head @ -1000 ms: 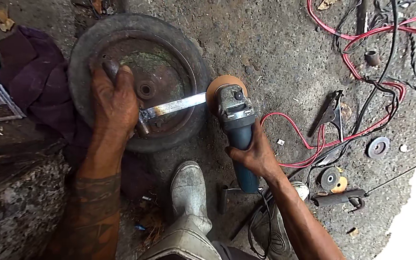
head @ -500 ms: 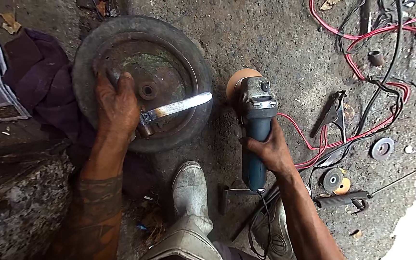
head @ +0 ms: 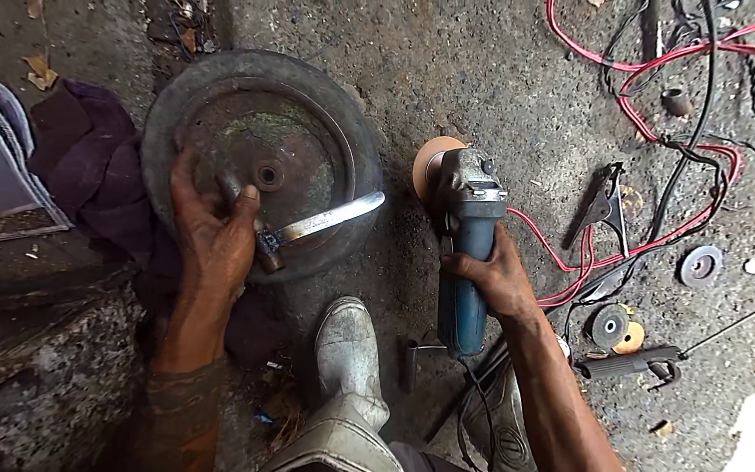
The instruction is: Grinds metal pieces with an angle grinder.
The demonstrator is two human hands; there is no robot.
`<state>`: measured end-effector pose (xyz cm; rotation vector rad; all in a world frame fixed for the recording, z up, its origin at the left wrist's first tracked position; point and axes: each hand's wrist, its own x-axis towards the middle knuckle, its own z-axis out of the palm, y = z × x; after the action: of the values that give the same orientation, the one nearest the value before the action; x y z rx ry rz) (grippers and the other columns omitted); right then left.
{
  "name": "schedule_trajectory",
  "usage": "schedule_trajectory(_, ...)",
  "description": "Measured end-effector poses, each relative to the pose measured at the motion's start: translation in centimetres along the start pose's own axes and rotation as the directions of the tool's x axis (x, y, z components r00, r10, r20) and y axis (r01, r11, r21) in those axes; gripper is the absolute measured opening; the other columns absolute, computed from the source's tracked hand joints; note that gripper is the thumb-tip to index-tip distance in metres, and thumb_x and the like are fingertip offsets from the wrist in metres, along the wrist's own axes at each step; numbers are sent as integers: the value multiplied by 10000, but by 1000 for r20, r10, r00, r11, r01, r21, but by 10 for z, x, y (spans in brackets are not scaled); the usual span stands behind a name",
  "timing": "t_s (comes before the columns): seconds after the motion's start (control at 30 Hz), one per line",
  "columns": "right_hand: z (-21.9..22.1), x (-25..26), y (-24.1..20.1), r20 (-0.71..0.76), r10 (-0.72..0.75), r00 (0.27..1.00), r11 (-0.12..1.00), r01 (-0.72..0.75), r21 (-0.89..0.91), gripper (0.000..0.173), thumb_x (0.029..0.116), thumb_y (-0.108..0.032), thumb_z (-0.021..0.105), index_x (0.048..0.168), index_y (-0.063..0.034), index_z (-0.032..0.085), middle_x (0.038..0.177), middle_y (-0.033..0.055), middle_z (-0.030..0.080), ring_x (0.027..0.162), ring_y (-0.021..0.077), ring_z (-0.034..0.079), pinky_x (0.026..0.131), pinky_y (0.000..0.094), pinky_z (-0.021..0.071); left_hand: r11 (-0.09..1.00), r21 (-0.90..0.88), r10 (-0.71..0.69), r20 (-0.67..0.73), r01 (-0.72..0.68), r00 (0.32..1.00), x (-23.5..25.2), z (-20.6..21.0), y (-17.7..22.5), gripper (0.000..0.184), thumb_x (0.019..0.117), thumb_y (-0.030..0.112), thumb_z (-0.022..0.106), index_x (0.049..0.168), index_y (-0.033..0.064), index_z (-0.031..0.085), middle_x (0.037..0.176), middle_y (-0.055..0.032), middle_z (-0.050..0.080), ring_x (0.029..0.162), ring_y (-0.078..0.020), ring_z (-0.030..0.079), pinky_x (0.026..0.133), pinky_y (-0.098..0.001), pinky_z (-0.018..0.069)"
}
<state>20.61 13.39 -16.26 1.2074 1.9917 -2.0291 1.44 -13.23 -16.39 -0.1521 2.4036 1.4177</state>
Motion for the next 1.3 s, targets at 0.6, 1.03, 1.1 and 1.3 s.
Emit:
schedule_trajectory(0.6, -9, -3, -2, -1, -30, 1000, 994, 30, 109, 659, 663, -172, 818, 1248, -92, 525, 899, 90, 701, 723, 200, 724, 632, 359, 637, 613, 492, 353, 529, -618, 771, -7, -36, -52, 498, 685, 286, 840, 1171, 271, 735, 1685, -203, 150, 1535, -517, 43, 1150, -754, 157)
schedule_trajectory(1.03, 4, -5, -2, 24, -31, 999, 992, 28, 120, 687, 643, -185, 820, 1255, -114, 516, 914, 68, 697, 736, 187, 721, 636, 354, 635, 973, -144, 211, 264, -178, 941, 2, -4, -27, 247, 1096, 340, 441, 1198, 133, 529, 883, 74, 575, 731, -33, 624, 705, -231, 579)
schedule_trajectory(1.1, 8, -3, -1, 52, -20, 998, 994, 14, 105, 705, 650, -188, 827, 1276, -119, 510, 938, 64, 692, 765, 183, 720, 654, 350, 636, 994, -61, 102, 190, -92, 976, 5, 3, -22, 262, 1094, 338, 467, 1231, 120, 516, 856, 41, 549, 652, -58, 603, 618, -251, 575)
schedule_trajectory(1.3, 23, 6, 7, 100, -4, 995, 996, -5, 91, 729, 645, -193, 835, 1288, -125, 499, 952, 48, 689, 790, 155, 717, 671, 321, 628, 985, 166, 42, 6, -42, 999, 11, 19, -25, 381, 1057, 386, 556, 1288, 91, 491, 829, -25, 541, 579, -120, 568, 570, -342, 555)
